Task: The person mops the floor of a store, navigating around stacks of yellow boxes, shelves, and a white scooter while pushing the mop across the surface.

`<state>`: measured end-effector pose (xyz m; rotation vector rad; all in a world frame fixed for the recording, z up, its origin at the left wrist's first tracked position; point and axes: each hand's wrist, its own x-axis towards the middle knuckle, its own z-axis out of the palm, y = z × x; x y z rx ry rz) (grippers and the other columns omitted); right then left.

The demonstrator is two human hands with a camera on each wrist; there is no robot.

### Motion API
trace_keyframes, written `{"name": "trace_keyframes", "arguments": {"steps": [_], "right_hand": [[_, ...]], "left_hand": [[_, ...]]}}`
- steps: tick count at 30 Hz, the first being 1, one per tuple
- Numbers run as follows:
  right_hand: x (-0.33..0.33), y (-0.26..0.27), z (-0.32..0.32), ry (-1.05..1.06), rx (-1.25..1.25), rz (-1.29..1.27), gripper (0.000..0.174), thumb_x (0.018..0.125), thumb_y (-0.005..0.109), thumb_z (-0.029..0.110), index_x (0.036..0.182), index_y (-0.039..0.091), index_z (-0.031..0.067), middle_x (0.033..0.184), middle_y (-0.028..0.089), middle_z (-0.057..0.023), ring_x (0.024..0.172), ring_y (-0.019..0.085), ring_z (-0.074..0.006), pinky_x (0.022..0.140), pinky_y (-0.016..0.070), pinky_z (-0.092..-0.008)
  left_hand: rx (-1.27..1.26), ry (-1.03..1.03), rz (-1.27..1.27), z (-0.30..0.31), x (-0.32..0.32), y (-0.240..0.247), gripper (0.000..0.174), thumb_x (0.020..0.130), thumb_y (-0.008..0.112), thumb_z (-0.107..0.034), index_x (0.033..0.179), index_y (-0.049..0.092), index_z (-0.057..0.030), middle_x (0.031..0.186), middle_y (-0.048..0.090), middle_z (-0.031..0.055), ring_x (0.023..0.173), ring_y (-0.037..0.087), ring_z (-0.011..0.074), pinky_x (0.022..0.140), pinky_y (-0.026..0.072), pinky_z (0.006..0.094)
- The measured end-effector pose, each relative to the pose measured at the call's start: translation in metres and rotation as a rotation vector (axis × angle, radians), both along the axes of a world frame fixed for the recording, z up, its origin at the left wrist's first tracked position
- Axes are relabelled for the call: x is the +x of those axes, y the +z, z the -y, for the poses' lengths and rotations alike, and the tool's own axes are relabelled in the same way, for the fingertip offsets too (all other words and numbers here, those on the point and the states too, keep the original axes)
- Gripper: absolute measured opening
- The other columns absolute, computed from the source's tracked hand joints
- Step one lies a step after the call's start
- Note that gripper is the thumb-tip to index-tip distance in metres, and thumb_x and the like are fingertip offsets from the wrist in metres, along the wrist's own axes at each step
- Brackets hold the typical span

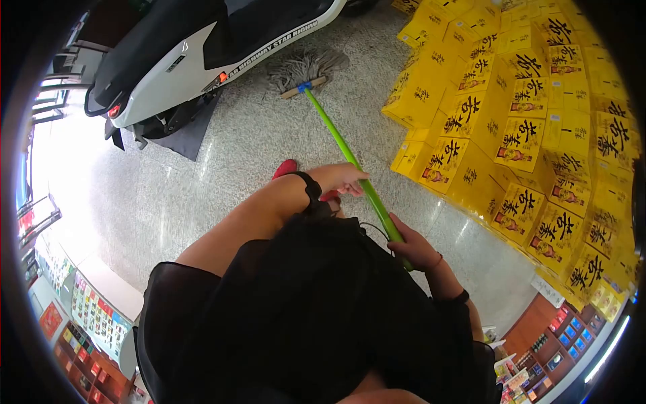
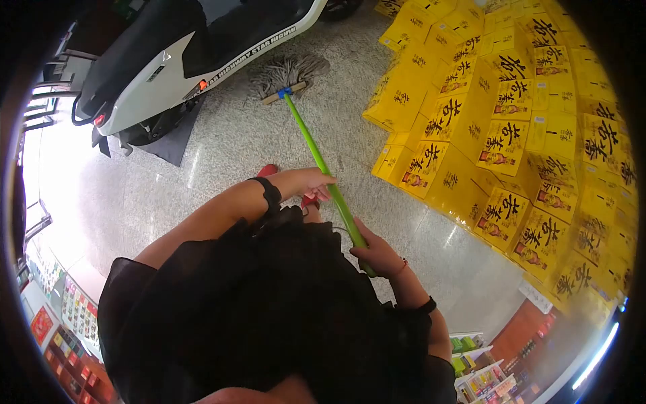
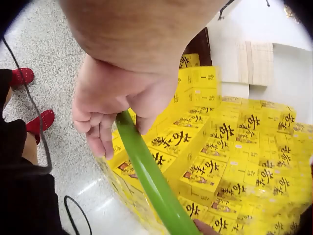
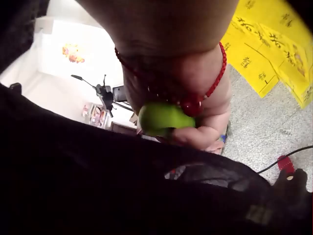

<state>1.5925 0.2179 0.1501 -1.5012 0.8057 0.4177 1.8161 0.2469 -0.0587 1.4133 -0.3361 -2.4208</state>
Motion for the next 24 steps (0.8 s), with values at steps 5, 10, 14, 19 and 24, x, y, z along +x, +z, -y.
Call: {"name": "trace_keyframes", "arguments": {"steps": [5,10,14,19,24], "right_hand": [[0.054,-0.002,-0.033,-0.273,0.171,-0.128,0.070,0.076,0.056,0.005,0.137,0.022,0.0058,0.088,0.056,-0.0066,0.060,0.053,-0.0106,0.052,0.0451,-0.0247],[0.173,-0.026,-0.046,-0.521,0.249,0.030,0.063,0.079,0.056,0.007,0.134,0.027,0.0064,0.074,0.054,-0.0066,0.045,0.048,-0.0110,0.038,0.0384,-0.0232],[0.234,-0.070,-0.043,-0.523,0.330,0.065,0.053,0.082,0.053,0.012,0.130,0.032,0.0076,0.077,0.056,-0.0076,0.046,0.050,-0.0122,0.038,0.0401,-0.0235],[0.240,-0.061,-0.067,-0.421,0.269,-0.059,0.051,0.084,0.051,0.016,0.131,0.029,0.0114,0.076,0.055,-0.0073,0.046,0.050,-0.0122,0.037,0.0406,-0.0245],[0.169,-0.040,-0.133,-0.322,0.135,-0.152,0.064,0.083,0.051,0.015,0.138,0.019,0.0153,0.070,0.051,-0.0050,0.044,0.046,-0.0116,0.035,0.0396,-0.0266]], "left_hand": [[-0.127,0.062,0.148,-0.018,0.053,0.022,0.039,0.085,0.050,-0.040,0.091,0.059,-0.0021,0.077,0.063,0.0135,0.055,0.060,0.0180,0.038,0.0371,0.0272],[-0.198,0.090,0.444,-0.005,0.146,-0.001,0.043,0.079,0.056,-0.042,0.085,0.061,0.0002,0.067,0.061,0.0101,0.050,0.058,0.0173,0.039,0.0403,0.0289],[-0.300,0.140,0.610,0.002,0.198,-0.008,0.041,0.073,0.061,-0.037,0.084,0.061,0.0020,0.061,0.058,0.0103,0.049,0.058,0.0205,0.044,0.0456,0.0325],[-0.387,0.041,0.725,-0.009,0.206,-0.041,0.046,0.070,0.063,-0.033,0.096,0.056,0.0045,0.063,0.058,0.0118,0.051,0.060,0.0226,0.046,0.0478,0.0344],[-0.450,-0.213,0.710,-0.074,0.143,0.000,0.082,0.068,0.064,-0.037,0.131,0.027,-0.0012,0.078,0.060,0.0142,0.051,0.058,0.0234,0.046,0.0481,0.0330]]}}
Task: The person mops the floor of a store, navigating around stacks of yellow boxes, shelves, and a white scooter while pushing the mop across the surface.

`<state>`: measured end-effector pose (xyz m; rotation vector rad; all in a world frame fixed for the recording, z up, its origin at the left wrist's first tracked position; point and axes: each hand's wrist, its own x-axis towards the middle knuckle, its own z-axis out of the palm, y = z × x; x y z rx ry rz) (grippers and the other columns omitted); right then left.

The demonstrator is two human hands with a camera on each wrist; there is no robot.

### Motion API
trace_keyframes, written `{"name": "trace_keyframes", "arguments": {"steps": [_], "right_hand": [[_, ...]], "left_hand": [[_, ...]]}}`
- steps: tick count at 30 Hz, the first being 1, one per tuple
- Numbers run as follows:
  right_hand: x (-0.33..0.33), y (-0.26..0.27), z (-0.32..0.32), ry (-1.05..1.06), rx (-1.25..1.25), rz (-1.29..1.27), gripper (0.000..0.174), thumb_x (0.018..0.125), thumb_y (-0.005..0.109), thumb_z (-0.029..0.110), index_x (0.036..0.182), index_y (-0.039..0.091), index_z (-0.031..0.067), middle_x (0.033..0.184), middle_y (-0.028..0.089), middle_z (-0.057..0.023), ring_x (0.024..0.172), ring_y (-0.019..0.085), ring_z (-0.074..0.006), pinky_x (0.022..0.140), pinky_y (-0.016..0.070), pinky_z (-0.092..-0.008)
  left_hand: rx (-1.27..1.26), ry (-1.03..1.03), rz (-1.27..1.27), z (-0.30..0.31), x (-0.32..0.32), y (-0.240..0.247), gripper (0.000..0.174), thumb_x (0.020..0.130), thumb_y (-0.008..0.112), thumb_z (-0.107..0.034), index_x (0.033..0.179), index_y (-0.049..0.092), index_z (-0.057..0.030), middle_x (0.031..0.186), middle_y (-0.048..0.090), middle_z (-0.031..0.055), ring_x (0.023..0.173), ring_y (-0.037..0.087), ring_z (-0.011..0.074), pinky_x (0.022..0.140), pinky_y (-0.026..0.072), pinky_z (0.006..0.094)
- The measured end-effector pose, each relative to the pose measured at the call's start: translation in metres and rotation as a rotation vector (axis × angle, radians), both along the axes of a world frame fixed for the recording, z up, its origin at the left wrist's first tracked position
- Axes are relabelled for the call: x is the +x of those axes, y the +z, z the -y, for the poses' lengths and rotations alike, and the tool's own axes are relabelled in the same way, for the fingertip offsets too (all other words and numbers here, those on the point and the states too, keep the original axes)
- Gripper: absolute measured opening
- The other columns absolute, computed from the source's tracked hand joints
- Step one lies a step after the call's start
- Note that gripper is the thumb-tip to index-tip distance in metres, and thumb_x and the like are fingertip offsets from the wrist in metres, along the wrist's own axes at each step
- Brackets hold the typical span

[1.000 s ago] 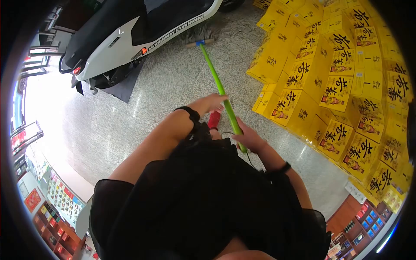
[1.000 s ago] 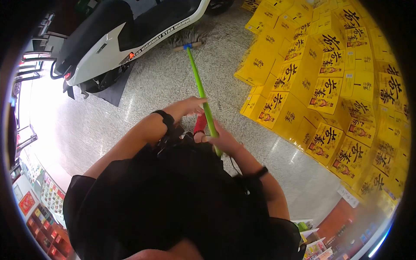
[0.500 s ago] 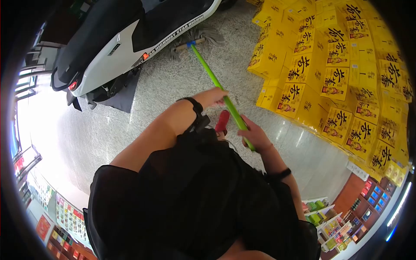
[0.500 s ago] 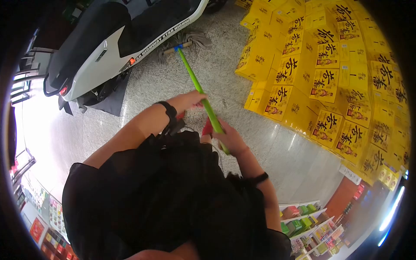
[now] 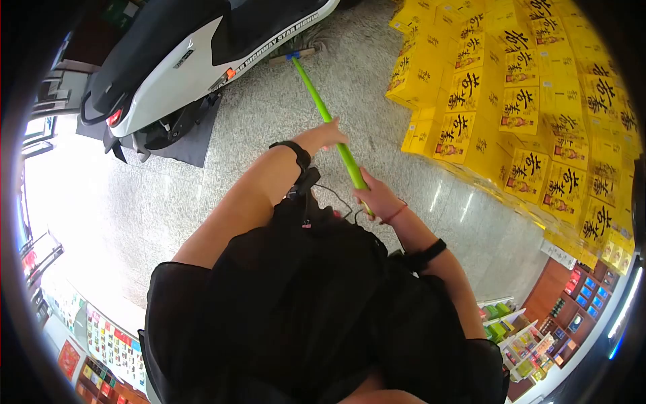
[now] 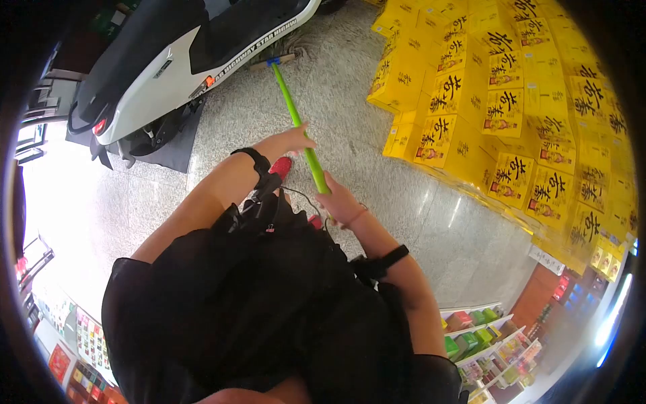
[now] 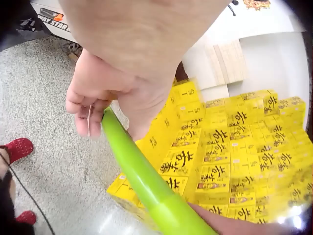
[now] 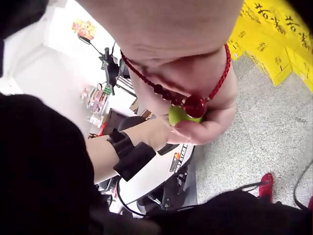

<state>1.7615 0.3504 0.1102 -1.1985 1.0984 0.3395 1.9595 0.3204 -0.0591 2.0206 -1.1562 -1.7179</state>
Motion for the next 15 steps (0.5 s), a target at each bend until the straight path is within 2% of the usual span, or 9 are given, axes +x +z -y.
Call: {"name": "trace_keyframes", "arguments": {"steps": [1,4,6,7,9,10,12,13,15], "right_hand": [[-0.020,0.010,-0.011,-0.005,-0.003,0.001,0.064,0.083,0.051,0.015,0.138,0.019,0.0153,0.070,0.051,-0.0050,0.044,0.046,-0.0116,0.035,0.0396,-0.0266],[-0.097,0.024,-0.043,0.107,-0.025,-0.092,0.068,0.081,0.053,0.015,0.139,0.018,0.0156,0.070,0.050,-0.0043,0.045,0.044,-0.0097,0.037,0.0388,-0.0252],[-0.164,0.017,-0.069,0.162,-0.134,-0.014,0.067,0.079,0.055,0.016,0.138,0.023,0.0149,0.070,0.049,-0.0028,0.045,0.043,-0.0083,0.039,0.0378,-0.0235],[-0.191,0.025,-0.080,0.163,-0.131,-0.017,0.067,0.079,0.055,0.016,0.138,0.023,0.0149,0.070,0.049,-0.0028,0.045,0.043,-0.0083,0.039,0.0378,-0.0235],[-0.230,0.047,-0.098,0.218,-0.193,0.018,0.063,0.079,0.055,0.014,0.137,0.028,0.0149,0.072,0.050,-0.0011,0.046,0.040,-0.0060,0.041,0.0367,-0.0212],[-0.239,0.065,-0.109,0.221,-0.195,0.018,0.063,0.079,0.055,0.014,0.137,0.028,0.0149,0.072,0.050,-0.0011,0.046,0.040,-0.0060,0.041,0.0367,-0.0212],[-0.247,0.100,-0.125,0.108,-0.028,-0.169,0.062,0.078,0.056,0.016,0.134,0.032,0.0118,0.074,0.053,-0.0032,0.057,0.047,-0.0093,0.052,0.0417,-0.0245],[-0.254,0.102,-0.135,0.115,-0.032,-0.167,0.062,0.078,0.056,0.016,0.134,0.032,0.0118,0.074,0.053,-0.0032,0.057,0.047,-0.0093,0.052,0.0417,-0.0245],[-0.259,0.102,-0.148,-0.017,0.015,-0.187,0.058,0.080,0.055,0.011,0.134,0.034,0.0161,0.071,0.052,0.0008,0.046,0.037,-0.0032,0.039,0.0332,-0.0192]], "left_hand": [[-0.003,-0.005,0.001,-0.014,-0.016,0.013,0.082,0.068,0.064,-0.037,0.131,0.027,-0.0012,0.078,0.060,0.0142,0.051,0.058,0.0234,0.046,0.0481,0.0330],[0.145,-0.089,-0.201,-0.058,-0.071,0.044,0.082,0.068,0.064,-0.042,0.132,0.029,-0.0051,0.098,0.056,0.0154,0.053,0.057,0.0235,0.050,0.0490,0.0337],[0.153,-0.208,-0.232,-0.087,-0.116,0.057,0.073,0.073,0.057,-0.053,0.130,0.033,-0.0142,0.108,0.051,0.0195,0.063,0.058,0.0209,0.044,0.0418,0.0288],[0.155,-0.208,-0.236,-0.097,-0.137,0.053,0.073,0.073,0.057,-0.053,0.130,0.033,-0.0142,0.108,0.051,0.0195,0.063,0.058,0.0209,0.044,0.0418,0.0288],[0.229,-0.455,-0.307,-0.113,-0.170,0.047,0.063,0.076,0.053,-0.053,0.123,0.041,-0.0129,0.104,0.053,0.0168,0.064,0.058,0.0195,0.044,0.0415,0.0281],[0.227,-0.453,-0.307,-0.124,-0.183,0.054,0.063,0.076,0.053,-0.053,0.123,0.041,-0.0129,0.104,0.053,0.0168,0.064,0.058,0.0195,0.044,0.0415,0.0281],[0.261,-0.438,-0.325,-0.144,-0.201,0.068,0.060,0.078,0.050,-0.052,0.116,0.047,-0.0050,0.100,0.057,0.0138,0.064,0.059,0.0162,0.055,0.0459,0.0314],[0.257,-0.431,-0.323,-0.151,-0.209,0.052,0.060,0.078,0.050,-0.052,0.116,0.047,-0.0050,0.100,0.057,0.0138,0.064,0.059,0.0162,0.055,0.0459,0.0314],[0.277,-0.353,-0.411,-0.165,-0.215,0.036,0.052,0.078,0.051,-0.048,0.107,0.054,-0.0061,0.084,0.061,0.0118,0.058,0.058,0.0145,0.051,0.0438,0.0297]]}}
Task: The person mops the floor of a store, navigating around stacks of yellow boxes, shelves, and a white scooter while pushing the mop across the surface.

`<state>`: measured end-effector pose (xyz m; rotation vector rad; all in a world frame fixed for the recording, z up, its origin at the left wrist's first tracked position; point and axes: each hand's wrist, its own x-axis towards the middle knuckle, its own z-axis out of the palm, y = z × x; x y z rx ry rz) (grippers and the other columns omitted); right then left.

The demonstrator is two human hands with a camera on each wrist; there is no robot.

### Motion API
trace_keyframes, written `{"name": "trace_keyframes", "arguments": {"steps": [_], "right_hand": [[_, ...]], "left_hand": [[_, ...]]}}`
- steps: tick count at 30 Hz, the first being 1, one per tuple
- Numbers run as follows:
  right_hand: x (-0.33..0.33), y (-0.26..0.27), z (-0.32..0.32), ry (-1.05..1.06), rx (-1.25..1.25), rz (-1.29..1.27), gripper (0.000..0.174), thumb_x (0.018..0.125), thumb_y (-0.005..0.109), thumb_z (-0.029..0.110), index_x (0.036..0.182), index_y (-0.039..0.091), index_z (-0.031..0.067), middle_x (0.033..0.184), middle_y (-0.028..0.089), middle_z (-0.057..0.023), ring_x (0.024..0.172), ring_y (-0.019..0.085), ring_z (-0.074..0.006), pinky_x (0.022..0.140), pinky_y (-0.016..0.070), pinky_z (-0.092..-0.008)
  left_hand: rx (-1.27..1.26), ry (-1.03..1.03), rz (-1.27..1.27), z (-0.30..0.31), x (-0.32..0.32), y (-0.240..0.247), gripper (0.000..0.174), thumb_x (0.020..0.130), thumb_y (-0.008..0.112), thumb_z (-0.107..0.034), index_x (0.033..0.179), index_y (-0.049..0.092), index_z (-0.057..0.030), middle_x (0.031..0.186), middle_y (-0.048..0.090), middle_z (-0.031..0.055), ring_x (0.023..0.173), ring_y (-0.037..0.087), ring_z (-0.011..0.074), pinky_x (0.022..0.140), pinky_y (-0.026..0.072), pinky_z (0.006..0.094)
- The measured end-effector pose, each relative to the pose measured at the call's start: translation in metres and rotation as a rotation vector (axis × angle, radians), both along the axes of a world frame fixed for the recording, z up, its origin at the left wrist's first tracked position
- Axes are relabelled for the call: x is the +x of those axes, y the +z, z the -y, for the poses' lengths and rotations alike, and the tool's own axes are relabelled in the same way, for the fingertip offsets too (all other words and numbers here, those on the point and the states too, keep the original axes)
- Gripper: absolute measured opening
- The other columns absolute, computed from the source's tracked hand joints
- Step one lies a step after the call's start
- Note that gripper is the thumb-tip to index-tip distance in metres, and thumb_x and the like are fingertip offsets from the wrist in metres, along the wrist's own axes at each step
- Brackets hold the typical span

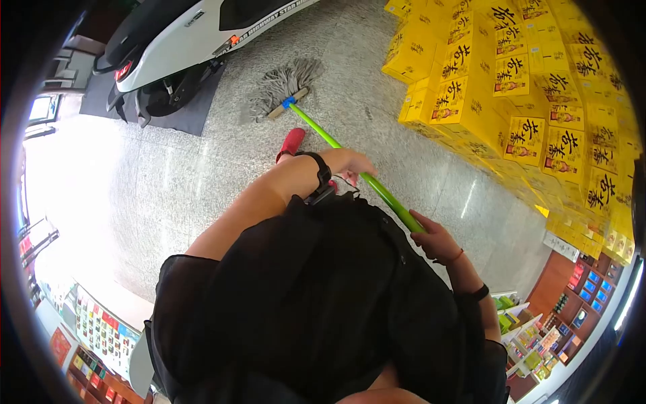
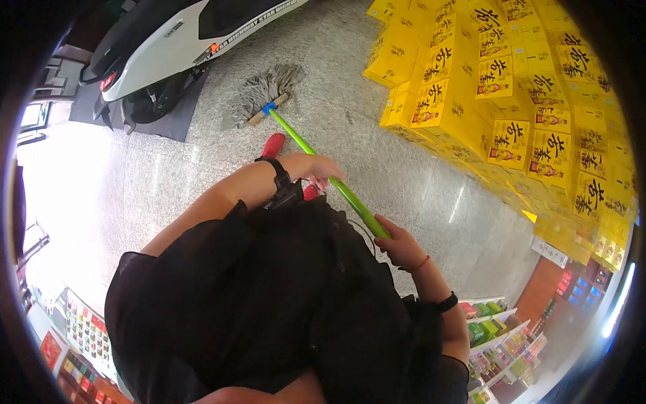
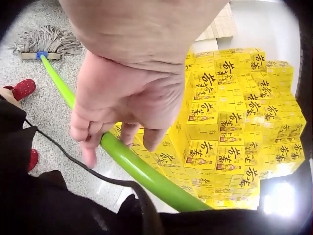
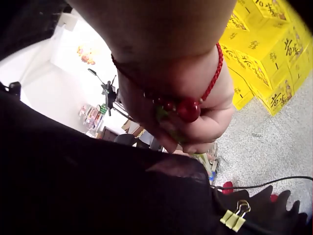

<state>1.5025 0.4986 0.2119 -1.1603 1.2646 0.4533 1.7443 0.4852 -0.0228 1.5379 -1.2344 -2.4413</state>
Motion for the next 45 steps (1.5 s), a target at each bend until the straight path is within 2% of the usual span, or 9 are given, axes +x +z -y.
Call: {"name": "trace_keyframes", "arguments": {"steps": [7,10,15,18,22,24,28,40,45], "right_hand": [[0.070,-0.018,-0.007,0.015,-0.104,0.038,0.056,0.080,0.053,0.011,0.133,0.036,0.0150,0.067,0.051,-0.0001,0.042,0.037,-0.0048,0.037,0.0324,-0.0203],[0.131,-0.042,0.011,0.022,-0.129,0.040,0.057,0.079,0.052,0.011,0.134,0.034,0.0131,0.066,0.051,-0.0010,0.041,0.037,-0.0058,0.035,0.0311,-0.0211],[0.254,-0.096,0.021,-0.246,-0.002,0.284,0.061,0.079,0.052,0.012,0.135,0.029,0.0104,0.065,0.049,-0.0033,0.040,0.040,-0.0077,0.032,0.0306,-0.0229],[0.331,-0.113,0.022,-0.168,-0.136,0.328,0.060,0.081,0.052,0.014,0.136,0.027,0.0102,0.065,0.049,-0.0041,0.038,0.040,-0.0079,0.032,0.0320,-0.0234],[0.376,-0.129,0.019,-0.174,-0.095,0.252,0.060,0.082,0.051,0.015,0.136,0.026,0.0105,0.066,0.049,-0.0046,0.038,0.040,-0.0083,0.033,0.0330,-0.0241],[0.375,-0.126,0.007,-0.141,-0.156,0.237,0.061,0.082,0.051,0.016,0.137,0.024,0.0133,0.065,0.050,-0.0042,0.039,0.040,-0.0086,0.034,0.0344,-0.0245],[0.349,-0.106,-0.033,-0.132,-0.189,0.200,0.061,0.079,0.052,0.017,0.135,0.028,0.0118,0.066,0.052,-0.0055,0.048,0.046,-0.0125,0.043,0.0379,-0.0269],[0.198,-0.012,-0.262,-0.384,-0.002,-0.060,0.061,0.081,0.053,0.017,0.136,0.028,0.0148,0.068,0.051,-0.0019,0.053,0.044,-0.0085,0.046,0.0385,-0.0240],[0.163,0.006,-0.350,-0.586,-0.117,-0.015,0.056,0.081,0.055,0.008,0.133,0.034,0.0078,0.078,0.054,-0.0010,0.062,0.046,-0.0051,0.054,0.0390,-0.0196]], "left_hand": [[0.079,0.131,-0.029,0.002,0.061,-0.015,0.040,0.076,0.053,-0.042,0.088,0.059,-0.0050,0.074,0.061,0.0103,0.056,0.057,0.0133,0.049,0.0415,0.0281],[-0.165,0.133,0.121,0.015,0.110,-0.032,0.021,0.082,0.049,-0.022,0.098,0.058,-0.0119,0.070,0.054,0.0052,0.055,0.059,0.0149,0.038,0.0390,0.0278],[-0.943,-0.072,0.275,0.040,0.226,-0.108,0.025,0.083,0.046,-0.024,0.093,0.060,-0.0049,0.077,0.057,0.0141,0.067,0.060,0.0291,0.062,0.0479,0.0387],[-0.676,0.033,0.418,0.047,0.294,-0.059,0.024,0.084,0.045,-0.023,0.094,0.060,-0.0070,0.078,0.057,0.0161,0.078,0.060,0.0292,0.069,0.0476,0.0387],[-1.252,-0.237,0.517,0.052,0.346,-0.122,0.037,0.077,0.055,-0.032,0.098,0.056,-0.0024,0.082,0.056,0.0165,0.065,0.057,0.0240,0.054,0.0479,0.0342],[-0.468,0.158,0.432,0.051,0.343,-0.087,0.043,0.074,0.058,-0.037,0.095,0.056,-0.0003,0.076,0.056,0.0145,0.065,0.056,0.0220,0.055,0.0481,0.0325],[-0.713,-0.122,0.342,0.019,0.318,-0.081,0.025,0.078,0.051,-0.026,0.096,0.061,-0.0121,0.082,0.060,0.0193,0.074,0.061,0.0317,0.067,0.0480,0.0400],[-0.092,-0.537,0.028,-0.146,0.143,-0.011,0.062,0.076,0.051,-0.054,0.112,0.054,-0.0041,0.101,0.057,0.0167,0.068,0.062,0.0212,0.054,0.0453,0.0374],[0.121,-0.616,-0.098,-0.189,0.097,0.031,0.056,0.077,0.055,-0.049,0.109,0.056,-0.0029,0.110,0.052,0.0210,0.080,0.063,0.0280,0.085,0.0361,0.0397]]}}
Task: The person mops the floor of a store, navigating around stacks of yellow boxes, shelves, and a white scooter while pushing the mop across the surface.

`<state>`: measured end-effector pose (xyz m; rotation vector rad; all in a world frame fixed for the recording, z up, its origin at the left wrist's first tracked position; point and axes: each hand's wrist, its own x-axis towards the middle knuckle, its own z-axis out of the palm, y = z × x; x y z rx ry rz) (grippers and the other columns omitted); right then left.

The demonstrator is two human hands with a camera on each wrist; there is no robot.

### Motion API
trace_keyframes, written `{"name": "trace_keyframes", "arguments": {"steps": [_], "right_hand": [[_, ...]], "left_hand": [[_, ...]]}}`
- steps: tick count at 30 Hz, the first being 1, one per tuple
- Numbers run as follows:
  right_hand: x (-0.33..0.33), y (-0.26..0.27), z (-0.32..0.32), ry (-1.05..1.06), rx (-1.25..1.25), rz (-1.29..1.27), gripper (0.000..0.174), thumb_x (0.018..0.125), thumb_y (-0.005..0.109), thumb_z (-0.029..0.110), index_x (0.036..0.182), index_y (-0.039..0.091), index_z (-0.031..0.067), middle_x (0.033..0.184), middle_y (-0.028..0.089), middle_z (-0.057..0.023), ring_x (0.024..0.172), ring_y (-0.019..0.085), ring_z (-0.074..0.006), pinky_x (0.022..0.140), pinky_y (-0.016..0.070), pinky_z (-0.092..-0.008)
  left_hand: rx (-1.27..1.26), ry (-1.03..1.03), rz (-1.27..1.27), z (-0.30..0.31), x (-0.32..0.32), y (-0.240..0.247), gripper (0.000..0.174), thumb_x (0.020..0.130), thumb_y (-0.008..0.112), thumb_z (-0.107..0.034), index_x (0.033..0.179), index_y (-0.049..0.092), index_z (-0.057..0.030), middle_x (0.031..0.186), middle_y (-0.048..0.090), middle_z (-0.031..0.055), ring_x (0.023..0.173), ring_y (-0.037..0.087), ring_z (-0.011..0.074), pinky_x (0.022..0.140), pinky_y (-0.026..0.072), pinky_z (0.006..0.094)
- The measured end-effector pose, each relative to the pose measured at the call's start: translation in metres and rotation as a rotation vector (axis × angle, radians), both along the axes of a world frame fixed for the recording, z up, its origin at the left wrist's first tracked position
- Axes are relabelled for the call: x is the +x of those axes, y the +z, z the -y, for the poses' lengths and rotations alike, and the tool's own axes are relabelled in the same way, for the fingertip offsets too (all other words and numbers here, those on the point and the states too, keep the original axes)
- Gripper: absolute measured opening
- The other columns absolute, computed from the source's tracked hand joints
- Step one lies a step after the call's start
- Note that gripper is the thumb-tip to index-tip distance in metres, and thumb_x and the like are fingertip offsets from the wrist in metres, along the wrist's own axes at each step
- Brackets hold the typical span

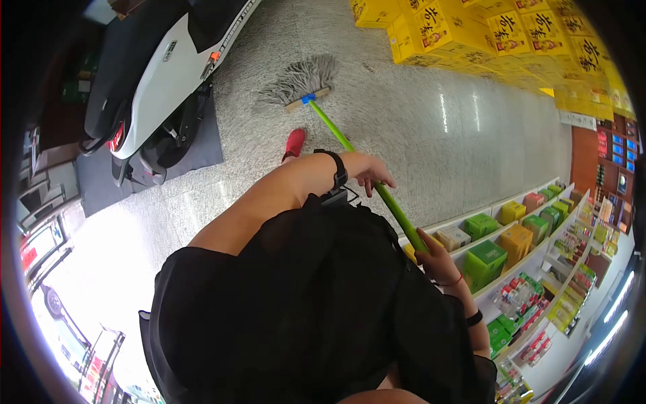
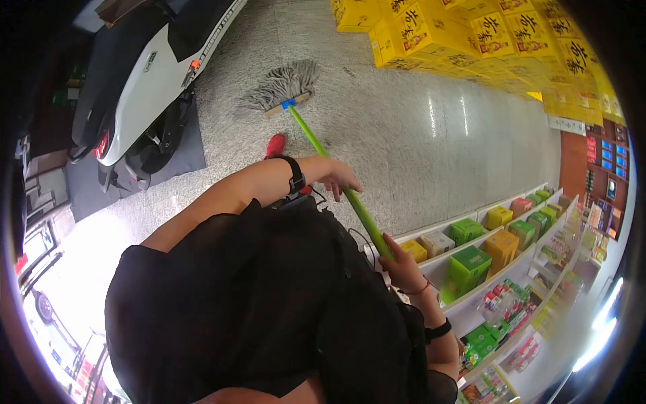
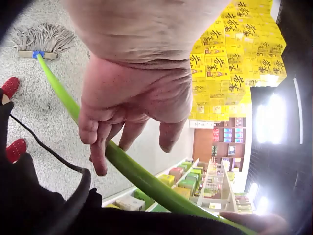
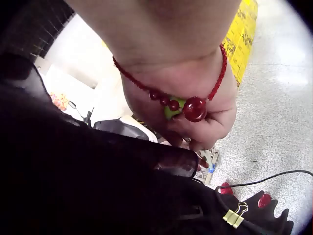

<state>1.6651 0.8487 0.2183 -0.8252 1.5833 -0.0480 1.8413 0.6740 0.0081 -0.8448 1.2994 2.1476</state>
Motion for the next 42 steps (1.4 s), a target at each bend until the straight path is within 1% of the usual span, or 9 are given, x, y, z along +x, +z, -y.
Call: {"name": "trace_keyframes", "arguments": {"steps": [4,8,16,18,20,24,29,37,42], "right_hand": [[0.007,-0.008,-0.038,-0.140,-0.050,0.034,0.053,0.081,0.054,0.002,0.131,0.035,0.0009,0.106,0.052,-0.0068,0.087,0.048,-0.0061,0.075,0.0407,-0.0184],[0.039,-0.015,-0.026,-0.230,-0.061,0.066,0.053,0.082,0.054,0.003,0.131,0.035,0.0007,0.107,0.052,-0.0064,0.088,0.048,-0.0063,0.076,0.0408,-0.0191],[0.152,-0.072,0.120,-0.358,-0.080,0.024,0.055,0.080,0.054,0.015,0.132,0.035,0.0099,0.067,0.051,-0.0015,0.043,0.040,-0.0074,0.037,0.0341,-0.0222],[0.183,-0.095,0.165,-0.339,-0.125,0.051,0.057,0.082,0.052,0.017,0.134,0.031,0.0102,0.067,0.050,-0.0023,0.040,0.040,-0.0075,0.035,0.0346,-0.0230],[0.212,-0.114,0.204,-0.352,-0.158,0.096,0.058,0.082,0.052,0.017,0.135,0.029,0.0108,0.068,0.050,-0.0033,0.040,0.040,-0.0083,0.035,0.0354,-0.0245],[0.244,-0.127,0.235,-0.372,-0.168,0.139,0.059,0.080,0.053,0.020,0.134,0.029,0.0137,0.067,0.051,-0.0059,0.043,0.043,-0.0105,0.035,0.0359,-0.0266],[0.238,-0.102,0.201,-0.383,-0.086,0.122,0.058,0.082,0.051,0.020,0.135,0.028,0.0133,0.070,0.051,-0.0054,0.042,0.041,-0.0101,0.035,0.0355,-0.0258],[0.243,-0.077,0.040,-0.390,-0.050,0.045,0.057,0.084,0.051,0.018,0.136,0.028,0.0134,0.070,0.050,-0.0020,0.043,0.041,-0.0077,0.033,0.0332,-0.0226],[0.256,-0.053,-0.096,-0.517,-0.071,0.047,0.057,0.082,0.053,0.012,0.134,0.031,0.0059,0.085,0.055,-0.0044,0.067,0.049,-0.0087,0.059,0.0418,-0.0224]], "left_hand": [[0.008,-0.010,0.009,-0.019,-0.011,0.005,0.059,0.077,0.055,-0.048,0.111,0.054,-0.0006,0.116,0.049,0.0214,0.081,0.063,0.0281,0.083,0.0372,0.0391],[-0.060,-0.013,0.010,-0.003,0.004,-0.002,0.060,0.077,0.054,-0.048,0.112,0.052,0.0013,0.114,0.051,0.0212,0.083,0.063,0.0292,0.082,0.0398,0.0455],[-0.861,-0.069,-0.202,0.114,0.083,-0.094,0.051,0.073,0.057,-0.046,0.091,0.061,0.0016,0.089,0.060,0.0226,0.080,0.061,0.0313,0.071,0.0472,0.0382],[-0.663,0.340,0.061,0.142,0.123,-0.048,0.051,0.071,0.060,-0.044,0.093,0.059,0.0024,0.091,0.060,0.0223,0.084,0.059,0.0333,0.075,0.0466,0.0385],[-0.784,0.289,0.047,0.172,0.141,-0.072,0.071,0.074,0.060,-0.040,0.128,0.037,0.0001,0.098,0.056,0.0205,0.073,0.058,0.0238,0.062,0.0474,0.0333],[-0.691,0.377,0.096,0.203,0.166,-0.071,0.084,0.073,0.063,-0.038,0.133,0.023,0.0039,0.106,0.053,0.0213,0.073,0.057,0.0234,0.060,0.0474,0.0328],[-0.425,0.247,0.121,0.186,0.179,-0.030,0.086,0.074,0.063,-0.037,0.136,0.018,0.0008,0.113,0.051,0.0191,0.082,0.057,0.0228,0.061,0.0479,0.0314],[-0.341,0.077,-0.020,0.054,0.179,-0.063,0.081,0.076,0.059,-0.040,0.137,0.019,-0.0024,0.128,0.040,0.0182,0.095,0.054,0.0261,0.073,0.0462,0.0374],[-0.298,-0.279,0.024,-0.051,0.173,-0.006,0.073,0.080,0.051,-0.046,0.135,0.026,-0.0052,0.133,0.035,0.0185,0.093,0.057,0.0285,0.084,0.0398,0.0446]]}}
